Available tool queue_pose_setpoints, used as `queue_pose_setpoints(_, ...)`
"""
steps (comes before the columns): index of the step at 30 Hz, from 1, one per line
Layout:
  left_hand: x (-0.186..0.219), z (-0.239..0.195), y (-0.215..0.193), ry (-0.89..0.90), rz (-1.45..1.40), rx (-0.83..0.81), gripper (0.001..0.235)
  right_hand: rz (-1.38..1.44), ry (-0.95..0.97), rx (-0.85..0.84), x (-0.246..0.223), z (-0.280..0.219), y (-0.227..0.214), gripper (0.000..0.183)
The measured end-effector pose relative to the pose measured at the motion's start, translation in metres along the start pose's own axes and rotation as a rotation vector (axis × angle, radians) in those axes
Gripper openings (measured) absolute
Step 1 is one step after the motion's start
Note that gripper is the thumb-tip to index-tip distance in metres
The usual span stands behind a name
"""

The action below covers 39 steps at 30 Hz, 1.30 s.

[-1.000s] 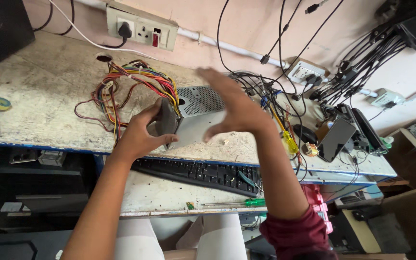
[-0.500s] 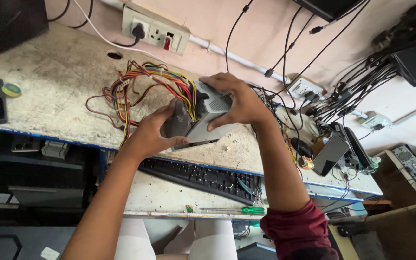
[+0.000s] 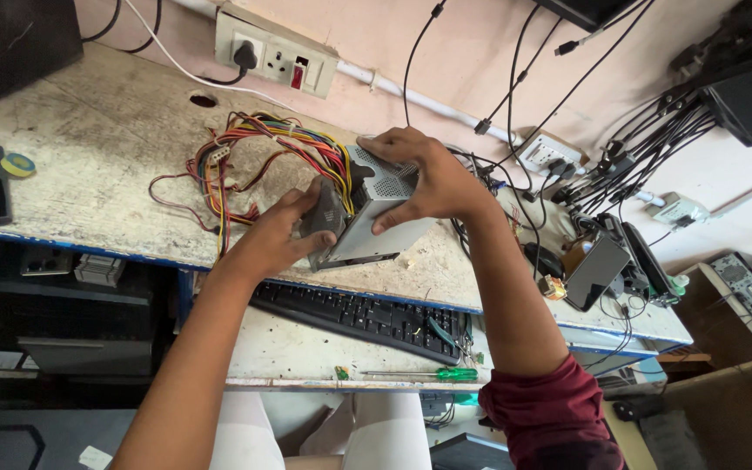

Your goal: The person assembles a computer power supply unit by hand on a cluttered workbench. They place the metal cover onto the open unit, align it, and then rotate the unit to manage the attached wires.

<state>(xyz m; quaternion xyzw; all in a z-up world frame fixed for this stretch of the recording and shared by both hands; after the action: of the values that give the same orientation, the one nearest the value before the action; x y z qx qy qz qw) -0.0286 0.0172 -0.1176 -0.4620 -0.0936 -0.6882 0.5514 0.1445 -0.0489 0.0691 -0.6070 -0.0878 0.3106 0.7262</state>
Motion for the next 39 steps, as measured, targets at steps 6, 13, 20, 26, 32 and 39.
queue_pose_setpoints(6, 0.005, 0.002, -0.003, 0.018, 0.054, 0.016, 0.094, 0.034, -0.072, 0.045, 0.007, 0.0, -0.007, 0.105)
queue_pose_setpoints(13, 0.009, 0.0, -0.003, 0.013, 0.04, 0.007, 0.095, 0.096, -0.105, -0.007, 0.009, 0.002, -0.012, 0.101)
queue_pose_setpoints(20, 0.007, -0.001, -0.004, -0.014, 0.078, 0.032, 0.098, 0.033, -0.143, 0.032, 0.003, 0.003, -0.012, 0.1)
queue_pose_setpoints(26, 0.007, -0.001, -0.004, -0.042, 0.126, 0.05, 0.099, 0.044, -0.15, 0.052, -0.001, 0.0, -0.01, 0.1)
queue_pose_setpoints(32, 0.011, 0.0, -0.006, -0.07, 0.106, 0.062, 0.095, 0.03, -0.151, 0.059, -0.003, -0.001, -0.009, 0.1)
queue_pose_setpoints(39, 0.009, -0.001, -0.006, -0.066, 0.029, 0.066, 0.092, -0.026, -0.098, 0.036, 0.001, 0.005, -0.001, 0.104)
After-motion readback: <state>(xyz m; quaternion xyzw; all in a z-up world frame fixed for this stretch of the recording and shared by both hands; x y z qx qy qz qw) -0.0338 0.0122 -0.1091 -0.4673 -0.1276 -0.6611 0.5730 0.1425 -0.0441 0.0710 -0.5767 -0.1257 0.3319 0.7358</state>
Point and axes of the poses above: each hand's wrist, its own z-axis towards the middle knuckle, its own y-axis out of the palm, x = y × z, the point moved 4 cm from there along z, towards the middle knuckle, and after that the axes turned 3 degrees about z, right-handed, at the moved point
